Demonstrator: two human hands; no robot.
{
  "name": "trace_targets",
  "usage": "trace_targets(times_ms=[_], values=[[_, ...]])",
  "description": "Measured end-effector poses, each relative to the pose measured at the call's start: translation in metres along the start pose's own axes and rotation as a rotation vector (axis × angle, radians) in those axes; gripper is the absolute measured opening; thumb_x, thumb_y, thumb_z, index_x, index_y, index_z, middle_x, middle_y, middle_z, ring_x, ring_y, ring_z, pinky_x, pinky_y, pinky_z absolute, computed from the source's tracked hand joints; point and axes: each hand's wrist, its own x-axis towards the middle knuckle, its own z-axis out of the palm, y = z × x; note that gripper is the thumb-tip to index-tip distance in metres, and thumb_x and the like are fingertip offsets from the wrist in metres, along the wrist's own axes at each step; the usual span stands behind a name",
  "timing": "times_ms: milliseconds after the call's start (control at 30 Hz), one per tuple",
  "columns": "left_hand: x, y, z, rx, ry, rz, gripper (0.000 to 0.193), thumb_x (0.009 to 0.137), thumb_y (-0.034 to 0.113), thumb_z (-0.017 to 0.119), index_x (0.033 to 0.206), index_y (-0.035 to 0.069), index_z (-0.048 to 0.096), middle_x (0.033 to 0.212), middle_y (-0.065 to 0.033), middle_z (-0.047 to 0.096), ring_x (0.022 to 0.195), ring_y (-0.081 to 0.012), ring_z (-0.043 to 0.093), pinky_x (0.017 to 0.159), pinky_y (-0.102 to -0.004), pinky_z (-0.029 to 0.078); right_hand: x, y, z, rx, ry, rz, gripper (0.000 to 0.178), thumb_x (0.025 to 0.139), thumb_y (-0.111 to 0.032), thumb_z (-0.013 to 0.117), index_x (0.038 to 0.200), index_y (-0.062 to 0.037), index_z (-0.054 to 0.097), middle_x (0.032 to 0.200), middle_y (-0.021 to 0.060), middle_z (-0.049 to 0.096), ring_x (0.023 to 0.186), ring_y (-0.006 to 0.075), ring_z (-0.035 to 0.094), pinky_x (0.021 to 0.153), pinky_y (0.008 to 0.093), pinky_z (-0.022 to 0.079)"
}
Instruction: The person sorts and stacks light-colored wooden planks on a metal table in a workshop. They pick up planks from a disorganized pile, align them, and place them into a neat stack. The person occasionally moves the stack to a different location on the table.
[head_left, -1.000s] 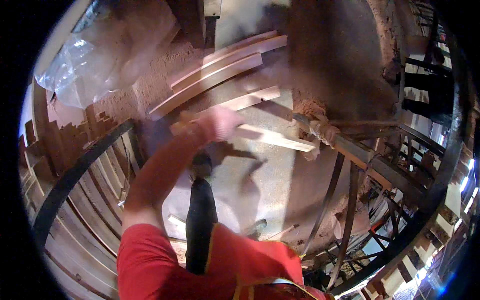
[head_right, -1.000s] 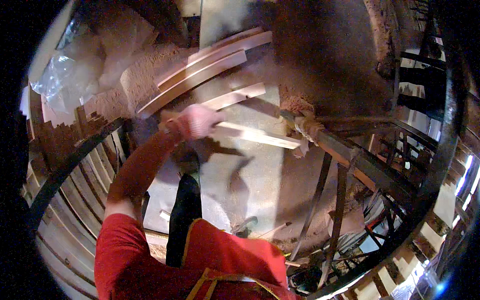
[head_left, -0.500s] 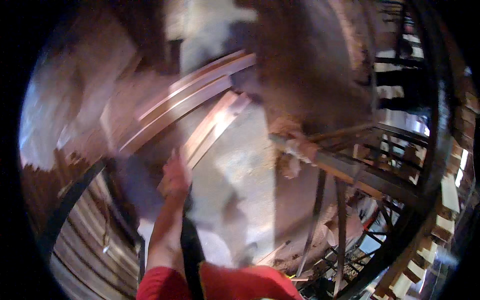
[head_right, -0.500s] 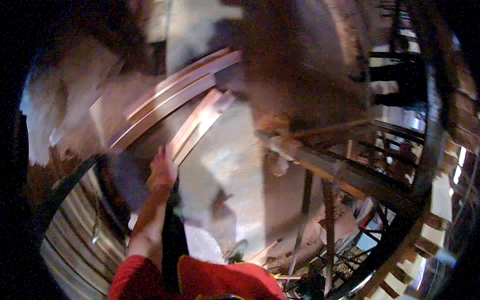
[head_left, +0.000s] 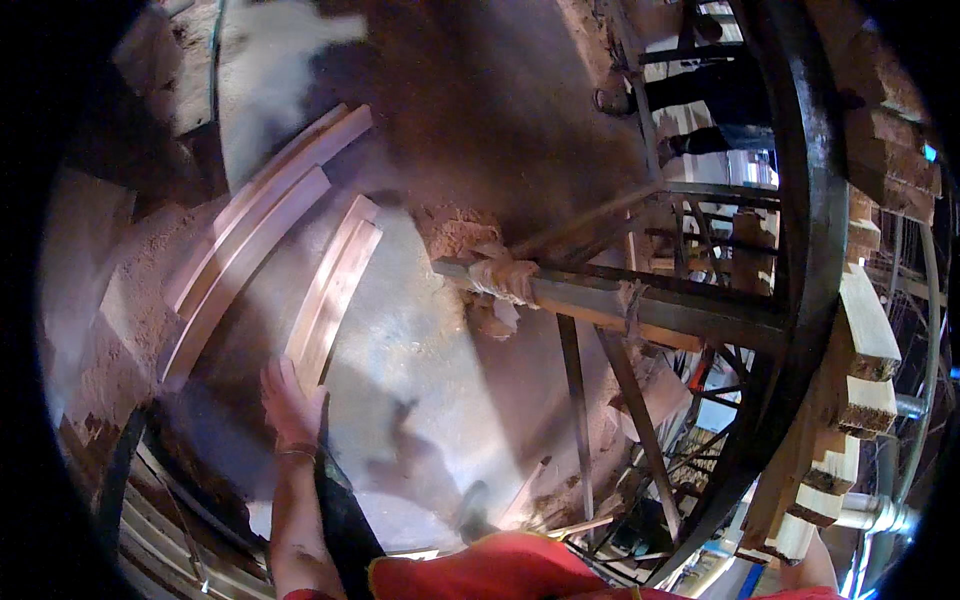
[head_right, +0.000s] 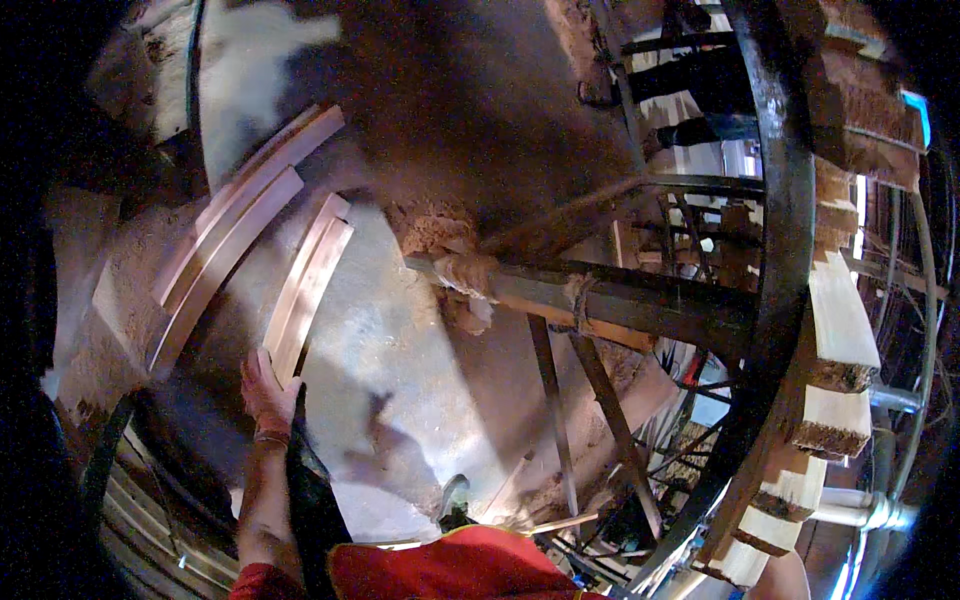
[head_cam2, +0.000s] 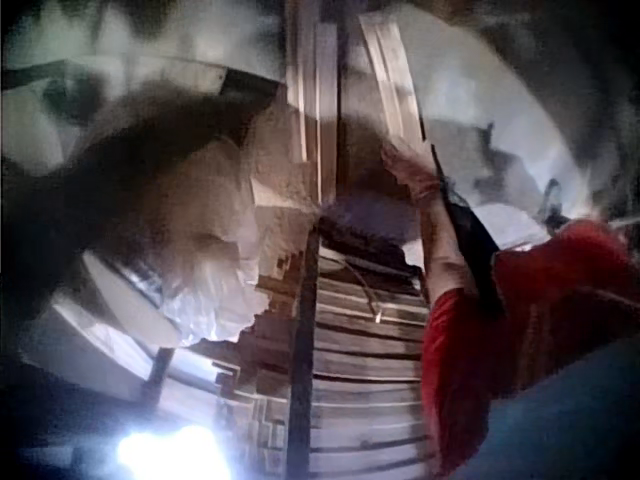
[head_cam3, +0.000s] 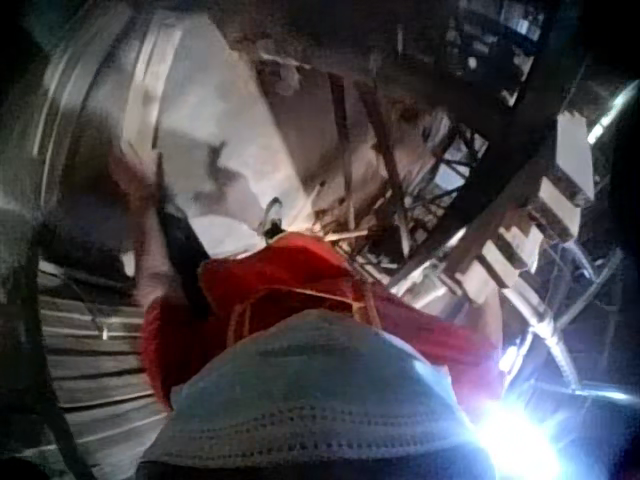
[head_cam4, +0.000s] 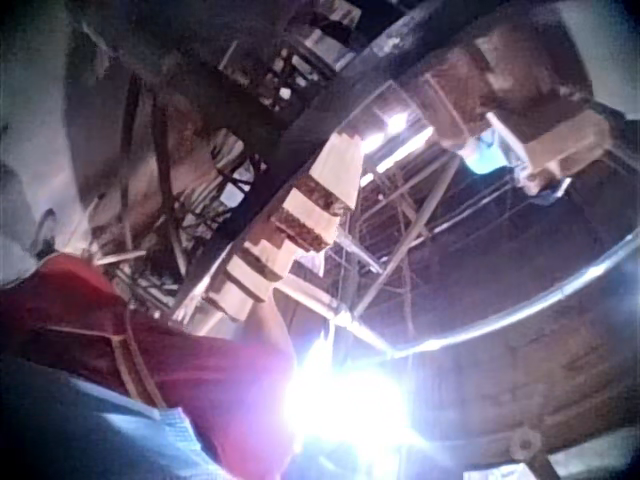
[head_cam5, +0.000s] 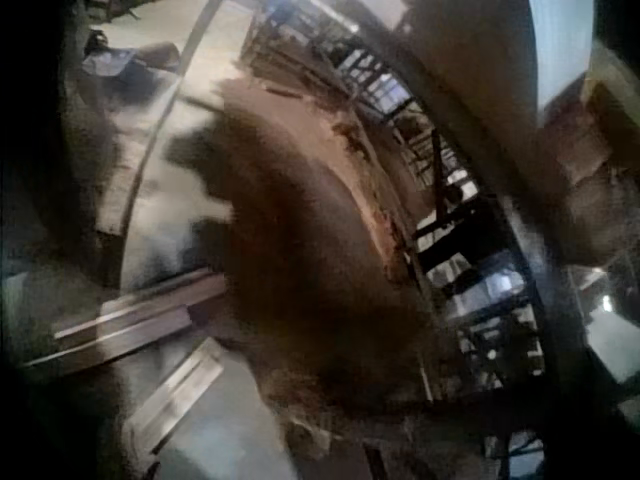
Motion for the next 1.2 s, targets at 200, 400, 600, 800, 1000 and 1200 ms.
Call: trace_targets(times_ms=[200,400,600,800,1000,1200], values=[[0.012,0.02,-0.037,-0.272,-0.332,-0.238,0.092,0.064,0.025,0.099,0.144,0.007,0.058,0.12,-0.0223,0.076,0.108,-0.0408,0.074,0.095,-0.049,0.059,0.003,0.008,0.002,-0.015,0.01,0.005,0.064,0.114,-0.045,0.046,0.16,-0.0022,0.042,0.152,0.0192,0.056,0.138,0.0335,0.055,0.117,0.0449,0.047],[0.064,-0.012,-0.029,0.085,-0.342,-0.062,0.058,0.067,0.048,0.091,0.107,0.01,0.073,0.109,-0.0174,0.075,0.1,-0.0397,0.073,0.09,-0.0512,0.058,0.007,0.013,0.02,-0.038,0.044,0.029,0.063,0.113,-0.046,0.047,0.16,-0.0029,0.043,0.15,0.0191,0.057,0.137,0.0339,0.056,0.117,0.0453,0.048],[0.199,-0.069,-0.085,0.271,0.205,0.367,0.068,0.072,0.051,0.088,0.125,0.013,0.066,0.137,-0.012,0.059,0.13,-0.0348,0.056,0.104,-0.0522,0.047,0.009,0.016,0.02,-0.002,0.038,0.047,0.063,0.112,-0.046,0.049,0.159,-0.0035,0.044,0.149,0.019,0.058,0.137,0.0344,0.057,0.116,0.0457,0.049],[0.224,-0.084,-0.076,0.378,-0.016,0.14,0.104,0.072,0.045,0.089,0.16,0.014,0.044,0.155,-0.0151,0.052,0.137,-0.0372,0.053,0.108,-0.0563,0.046,0.017,0.014,0.029,0.087,-0.01,0.036,0.063,0.112,-0.046,0.05,0.159,-0.0041,0.045,0.148,0.0189,0.059,0.136,0.0349,0.058,0.116,0.0461,0.049],[0.165,-0.063,-0.028,0.59,0.092,0.221,0.117,0.07,0.042,0.093,0.167,0.015,0.032,0.16,-0.0175,0.044,0.136,-0.0399,0.053,0.108,-0.0523,0.049,0.029,0.012,0.043,0.133,-0.026,0.058,0.063,0.111,-0.046,0.052,0.158,-0.0047,0.046,0.146,0.0188,0.061,0.135,0.0353,0.058,0.115,0.0465,0.05],[0.153,-0.047,-0.04,0.514,-0.078,0.088,0.118,0.071,0.04,0.088,0.17,0.018,0.028,0.161,-0.0192,0.043,0.135,-0.0393,0.054,0.108,-0.0506,0.048,0.041,0.019,0.06,0.195,-0.068,0.051,0.063,0.111,-0.046,0.054,0.157,-0.0053,0.047,0.145,0.0187,0.062,0.135,0.0358,0.059,0.114,0.0469,0.05]])
